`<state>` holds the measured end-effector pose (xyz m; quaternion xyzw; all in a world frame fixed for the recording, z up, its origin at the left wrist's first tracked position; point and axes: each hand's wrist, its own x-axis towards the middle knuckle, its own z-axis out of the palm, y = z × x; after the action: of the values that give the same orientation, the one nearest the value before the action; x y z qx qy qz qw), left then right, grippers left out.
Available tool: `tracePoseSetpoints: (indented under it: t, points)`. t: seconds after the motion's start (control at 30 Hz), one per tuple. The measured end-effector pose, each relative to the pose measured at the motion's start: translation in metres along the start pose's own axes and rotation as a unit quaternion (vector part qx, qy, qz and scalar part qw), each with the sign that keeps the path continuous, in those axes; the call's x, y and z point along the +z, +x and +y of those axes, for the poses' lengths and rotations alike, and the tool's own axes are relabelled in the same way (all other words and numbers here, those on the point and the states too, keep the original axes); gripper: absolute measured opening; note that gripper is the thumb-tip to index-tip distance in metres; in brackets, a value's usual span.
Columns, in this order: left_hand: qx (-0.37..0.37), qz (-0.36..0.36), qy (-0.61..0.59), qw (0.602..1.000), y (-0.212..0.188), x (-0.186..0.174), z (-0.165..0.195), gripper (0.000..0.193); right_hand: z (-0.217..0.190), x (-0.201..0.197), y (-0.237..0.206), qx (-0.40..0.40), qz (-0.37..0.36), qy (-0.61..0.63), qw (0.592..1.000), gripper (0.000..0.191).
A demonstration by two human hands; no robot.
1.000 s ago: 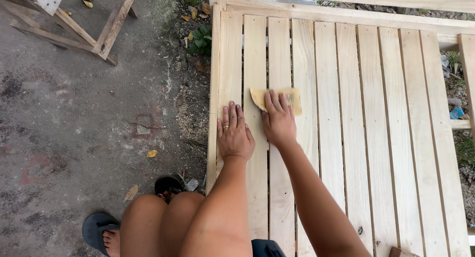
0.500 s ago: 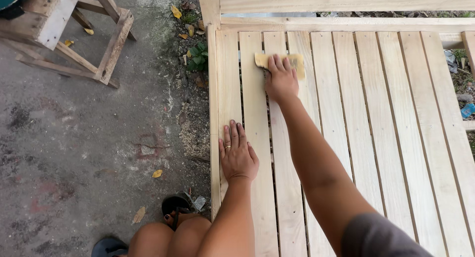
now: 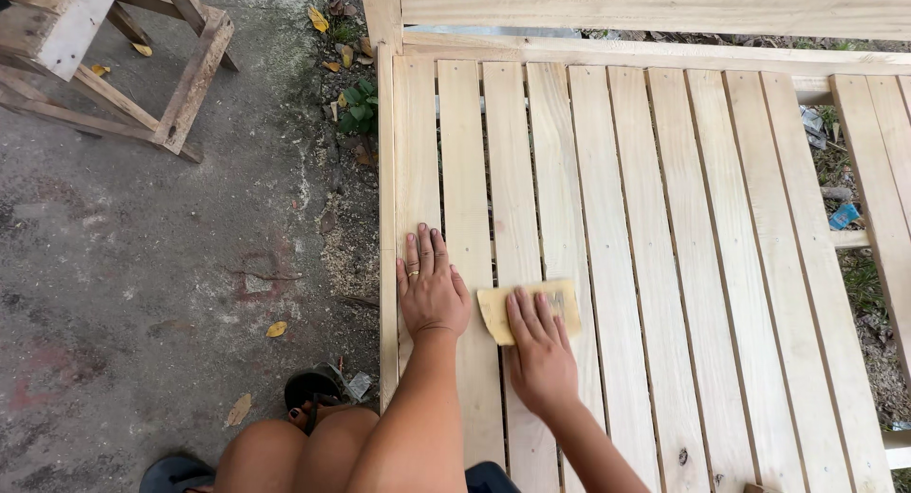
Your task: The person sands the slatted surface of a wooden bench using a sanding block, rubbing it back and forth across the planks and moving progressively to different sections of the bench seat.
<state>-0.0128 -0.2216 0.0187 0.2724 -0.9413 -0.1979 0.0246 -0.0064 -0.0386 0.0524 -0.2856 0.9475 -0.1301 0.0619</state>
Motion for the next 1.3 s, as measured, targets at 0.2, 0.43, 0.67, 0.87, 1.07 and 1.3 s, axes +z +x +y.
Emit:
tracePoseSetpoints:
  t: [0.2,0.43,0.67,0.87,1.07,1.3]
  points:
    - [0.005,0.014,0.007,1.0,0.0,0.002,-0.001,0.067,0.018,0.011,0.116,0.006,0.029,-0.017,0.999,0.07]
    - [0.001,-0.005,0.008,1.0,0.001,0.001,-0.002,0.067,0.031,-0.003,0.354,0.055,0.02,-0.001,0.998,0.058]
    - [-0.008,-0.041,0.002,0.999,0.004,-0.004,-0.001,0.068,0.008,0.012,0.185,-0.051,0.023,-0.019,0.998,0.065]
    - [-0.006,-0.002,-0.013,1.0,0.004,-0.002,0.0,0.068,-0.016,0.002,-0.009,-0.034,-0.047,0.025,0.998,0.066]
    - [0.014,0.038,-0.069,0.997,0.0,0.011,-0.009,0.064,0.001,0.016,0.117,-0.059,0.008,0.015,0.998,0.057]
    - [0.032,0.087,-0.091,0.992,-0.002,0.017,-0.013,0.06,-0.007,0.024,0.351,-0.005,-0.002,0.005,1.0,0.056]
